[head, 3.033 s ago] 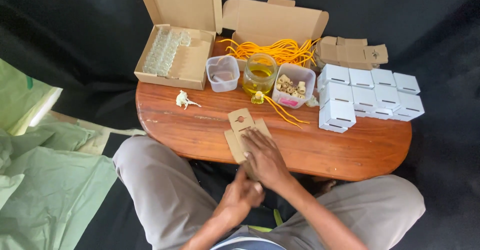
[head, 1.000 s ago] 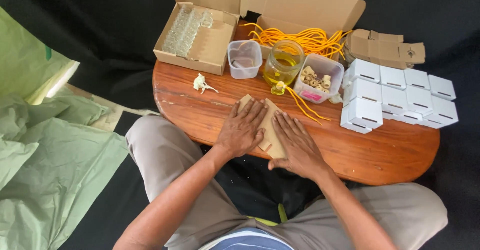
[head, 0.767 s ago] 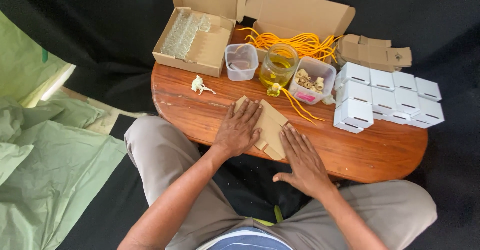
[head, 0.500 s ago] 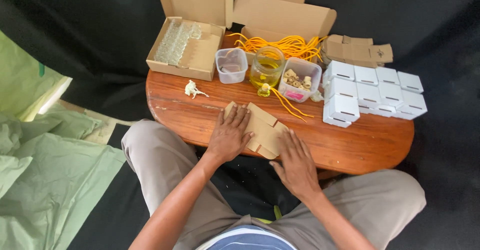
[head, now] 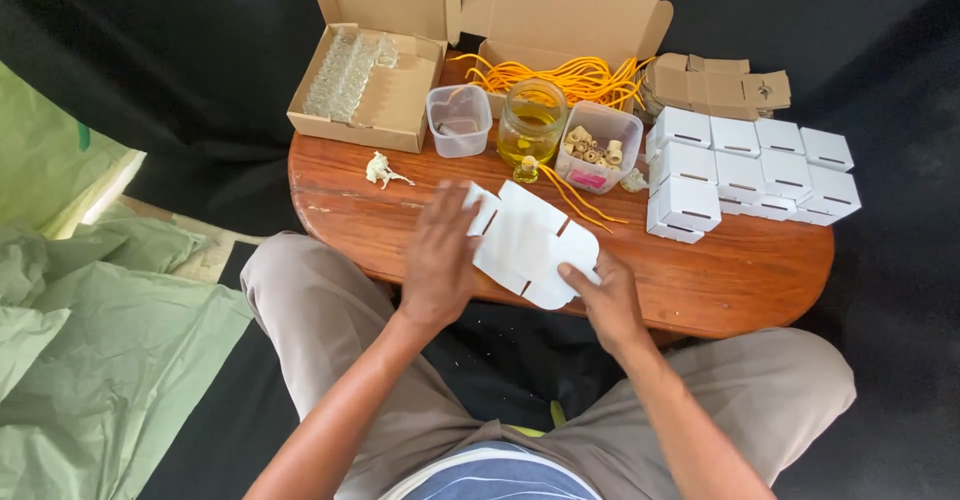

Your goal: The person assembles a candle by inserting a wick into a wooden base, placing the assembly into a small white box, and then filling a glass container with yellow liquid using a syringe. The person also folds a cardboard box and places the assembled candle inside.

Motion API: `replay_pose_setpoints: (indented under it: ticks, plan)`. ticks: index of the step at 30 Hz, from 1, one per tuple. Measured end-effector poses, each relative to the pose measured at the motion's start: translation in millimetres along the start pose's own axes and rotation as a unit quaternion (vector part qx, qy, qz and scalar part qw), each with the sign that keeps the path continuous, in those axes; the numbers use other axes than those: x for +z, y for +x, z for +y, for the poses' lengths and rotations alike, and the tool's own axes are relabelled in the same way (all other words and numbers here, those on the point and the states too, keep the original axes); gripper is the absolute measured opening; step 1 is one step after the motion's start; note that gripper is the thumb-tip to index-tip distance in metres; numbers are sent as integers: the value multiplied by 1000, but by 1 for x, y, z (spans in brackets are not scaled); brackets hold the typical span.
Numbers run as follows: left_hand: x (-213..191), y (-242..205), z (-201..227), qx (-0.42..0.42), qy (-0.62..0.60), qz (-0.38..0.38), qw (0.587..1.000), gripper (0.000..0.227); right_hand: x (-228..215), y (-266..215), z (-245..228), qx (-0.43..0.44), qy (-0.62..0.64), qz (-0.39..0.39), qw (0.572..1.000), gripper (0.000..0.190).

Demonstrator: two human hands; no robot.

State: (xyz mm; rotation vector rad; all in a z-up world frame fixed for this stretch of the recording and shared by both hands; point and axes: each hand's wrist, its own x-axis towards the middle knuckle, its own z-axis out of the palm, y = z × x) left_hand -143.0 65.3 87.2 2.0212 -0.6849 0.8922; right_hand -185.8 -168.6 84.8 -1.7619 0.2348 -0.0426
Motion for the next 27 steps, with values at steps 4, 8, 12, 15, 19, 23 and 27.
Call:
replay_pose_setpoints:
  ticks: [4,8,12,15,19,23,27]
  plan:
    - [31,-7,-12,20,85,-151,985,46,-15,13,17,85,-2,-12,996,39]
    - [44,-15,-17,-36,155,-390,907,59,-12,4,12,-147,-448,136,871,71]
    - [44,-8,-15,-23,201,-451,869,60,9,15,13,-346,-436,12,831,61]
    - [47,-13,-21,-25,201,-457,866,59,25,28,39,-297,-473,-124,820,106]
    - [43,-13,-20,-34,202,-468,860,62,16,31,38,-278,-502,-175,800,127]
    - [40,-10,-20,-51,201,-484,850,66,-5,17,35,-236,-533,-206,786,135]
    - [34,-11,-19,-44,198,-501,841,71,-23,-2,43,-225,-519,-195,802,127]
